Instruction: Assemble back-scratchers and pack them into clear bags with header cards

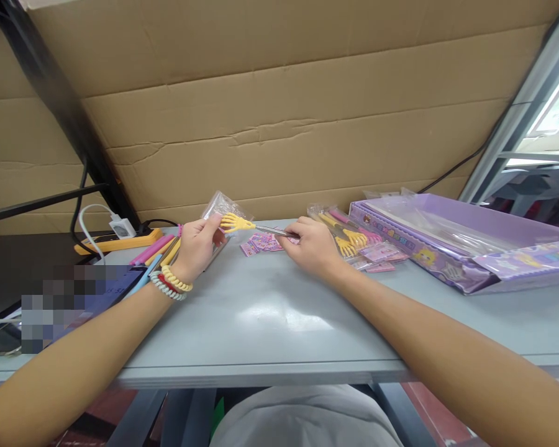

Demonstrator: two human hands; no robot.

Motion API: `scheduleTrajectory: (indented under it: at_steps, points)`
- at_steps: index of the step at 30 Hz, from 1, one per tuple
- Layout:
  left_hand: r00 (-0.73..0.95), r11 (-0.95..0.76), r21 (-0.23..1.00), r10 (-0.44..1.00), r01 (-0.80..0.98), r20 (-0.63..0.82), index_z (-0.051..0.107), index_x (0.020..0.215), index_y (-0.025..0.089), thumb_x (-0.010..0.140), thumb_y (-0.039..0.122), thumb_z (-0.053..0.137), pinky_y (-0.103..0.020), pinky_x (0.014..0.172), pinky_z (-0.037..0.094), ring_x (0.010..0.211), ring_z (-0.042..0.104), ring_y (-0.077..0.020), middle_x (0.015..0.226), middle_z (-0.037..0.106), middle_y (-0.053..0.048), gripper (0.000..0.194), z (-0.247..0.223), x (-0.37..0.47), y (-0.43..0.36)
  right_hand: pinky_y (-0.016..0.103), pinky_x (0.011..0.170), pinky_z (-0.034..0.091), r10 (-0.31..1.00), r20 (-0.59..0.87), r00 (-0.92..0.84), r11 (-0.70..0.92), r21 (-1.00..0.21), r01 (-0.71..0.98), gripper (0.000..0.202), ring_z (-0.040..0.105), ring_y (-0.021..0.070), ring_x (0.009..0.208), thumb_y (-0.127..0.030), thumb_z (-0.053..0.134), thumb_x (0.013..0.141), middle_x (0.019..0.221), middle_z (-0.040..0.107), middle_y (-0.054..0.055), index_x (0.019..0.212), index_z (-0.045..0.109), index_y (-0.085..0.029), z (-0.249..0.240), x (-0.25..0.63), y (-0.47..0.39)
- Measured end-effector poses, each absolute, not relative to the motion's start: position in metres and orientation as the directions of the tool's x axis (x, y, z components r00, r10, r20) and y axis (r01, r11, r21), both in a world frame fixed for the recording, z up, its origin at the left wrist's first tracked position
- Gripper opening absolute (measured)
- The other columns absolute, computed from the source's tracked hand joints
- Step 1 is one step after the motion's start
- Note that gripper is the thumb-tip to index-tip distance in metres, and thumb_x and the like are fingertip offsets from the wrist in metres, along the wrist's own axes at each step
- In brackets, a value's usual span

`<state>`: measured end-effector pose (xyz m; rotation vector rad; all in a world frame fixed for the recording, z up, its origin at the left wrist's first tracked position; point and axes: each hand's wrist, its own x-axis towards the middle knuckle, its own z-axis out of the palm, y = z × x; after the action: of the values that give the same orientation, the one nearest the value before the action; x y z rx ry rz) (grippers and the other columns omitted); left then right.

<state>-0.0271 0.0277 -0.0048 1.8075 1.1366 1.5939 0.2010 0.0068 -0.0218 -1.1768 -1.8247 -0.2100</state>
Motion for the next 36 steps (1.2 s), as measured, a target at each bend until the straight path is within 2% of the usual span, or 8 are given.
scheduleTrajectory:
  at_steps: [4,13,20,26,36]
  points:
    - [0.027,-0.566,0.756,0.806,0.329,0.591,0.059,0.051,0.016,0.085,0.046,0.047,-0.025,0.056,0.039,0.052,0.051,-0.0123,0.047,0.056,-0.001,0.047,-0.0043,-0.0268,0.0254,0.026,0.059,0.034,0.677,0.725,-0.125,0.502,-0.332,0.798,0.025,0.050,0.0133,0.059,-0.033,0.056,0.079,0.061,0.059,0.003,0.063,0.067,-0.018,-0.0216,0.2008,0.0057]
    - [0.075,-0.583,0.721,0.794,0.374,0.603,0.056,0.046,0.017,0.087,0.050,0.044,-0.025,0.056,0.039,0.053,0.054,-0.0127,0.047,0.056,-0.001,0.053,-0.0056,-0.0286,0.0280,0.026,0.055,0.029,0.745,0.651,-0.143,0.460,-0.347,0.817,0.033,0.044,0.0113,0.054,-0.038,0.053,0.081,0.054,0.054,0.000,0.057,0.061,-0.017,-0.0193,0.1999,0.0031]
    - [0.044,-0.614,0.708,0.765,0.348,0.642,0.059,0.053,0.017,0.087,0.042,0.045,-0.025,0.058,0.041,0.054,0.054,-0.0122,0.050,0.058,0.000,0.045,-0.0048,-0.0281,0.0256,0.026,0.055,0.028,0.740,0.659,-0.135,0.464,-0.355,0.812,0.033,0.042,0.0106,0.052,-0.038,0.054,0.081,0.053,0.053,-0.001,0.056,0.060,-0.017,-0.0199,0.2002,0.0041]
    - [-0.006,-0.621,0.718,0.755,0.314,0.656,0.063,0.059,0.016,0.086,0.043,0.047,-0.026,0.057,0.042,0.054,0.055,-0.0129,0.050,0.058,0.000,0.041,-0.0044,-0.0285,0.0259,0.026,0.054,0.027,0.748,0.651,-0.131,0.463,-0.370,0.806,0.036,0.039,0.0102,0.051,-0.039,0.053,0.081,0.050,0.050,-0.001,0.053,0.057,-0.017,-0.0184,0.2001,0.0035]
    - [-0.054,-0.597,0.733,0.762,0.325,0.645,0.062,0.059,0.017,0.085,0.040,0.047,-0.025,0.054,0.040,0.050,0.053,-0.0118,0.050,0.057,0.001,0.038,-0.0026,-0.0275,0.0243,0.025,0.052,0.026,0.760,0.636,-0.130,0.453,-0.377,0.808,0.035,0.038,0.0101,0.050,-0.039,0.053,0.080,0.049,0.047,-0.001,0.053,0.055,-0.017,-0.0165,0.2002,0.0027]
